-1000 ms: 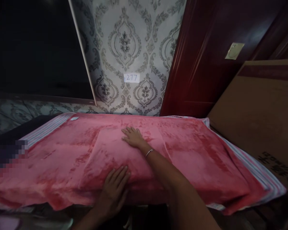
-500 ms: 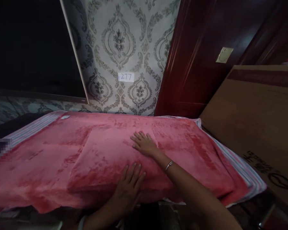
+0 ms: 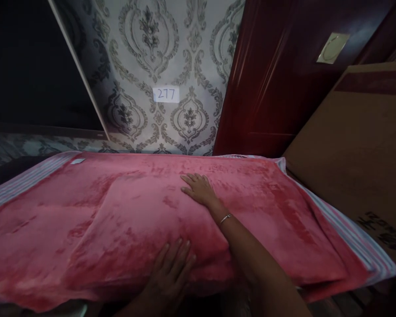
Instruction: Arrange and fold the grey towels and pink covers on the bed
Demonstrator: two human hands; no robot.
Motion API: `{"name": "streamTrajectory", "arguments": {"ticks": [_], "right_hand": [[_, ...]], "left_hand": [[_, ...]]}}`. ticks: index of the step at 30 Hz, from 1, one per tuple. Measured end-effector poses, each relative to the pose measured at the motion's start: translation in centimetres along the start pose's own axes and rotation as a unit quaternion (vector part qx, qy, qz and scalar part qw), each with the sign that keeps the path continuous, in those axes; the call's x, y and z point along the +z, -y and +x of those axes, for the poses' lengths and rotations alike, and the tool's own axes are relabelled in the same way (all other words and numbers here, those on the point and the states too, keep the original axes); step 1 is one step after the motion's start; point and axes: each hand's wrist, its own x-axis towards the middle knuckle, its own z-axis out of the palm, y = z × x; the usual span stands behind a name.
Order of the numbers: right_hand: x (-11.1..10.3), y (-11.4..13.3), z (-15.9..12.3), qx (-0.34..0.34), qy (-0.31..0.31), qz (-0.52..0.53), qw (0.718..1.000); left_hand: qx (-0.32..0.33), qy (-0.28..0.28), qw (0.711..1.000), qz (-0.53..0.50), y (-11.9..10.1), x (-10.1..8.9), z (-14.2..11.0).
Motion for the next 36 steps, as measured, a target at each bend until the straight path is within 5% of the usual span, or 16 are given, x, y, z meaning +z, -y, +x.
{"name": "streamTrajectory", "arguments": {"ticks": [13,19,23,28,36], "right_hand": [[-1.1,-0.5,-0.5,0.022,-0.014,0.091,0.995],[-2.9,-2.1,-2.9,-0.006,-0.044,0.211,0.976],[-3.0,-1.4,-4.0,0.012,0.025,0.121,0.992],[-2.3,-1.1,-3.5,0.026,0.047,0.045,0.998],[0.2,-3.1,-0.8,0.019,0.016,0.078,0.997]], "left_hand": [[-0.033,0.045,0.997,-0.047,0.2,-1.5,0.9],[-0.039,0.092,0.992,-0.079,-0.1,-3.6,5.0],[0.003,0.131,0.987,-0.093,-1.4,-1.5,8.0],[0.025,0.133,0.99,-0.036,-3.0,2.0,7.4],[0.055,0.106,0.993,-0.023,-2.7,2.2,6.1]]}}
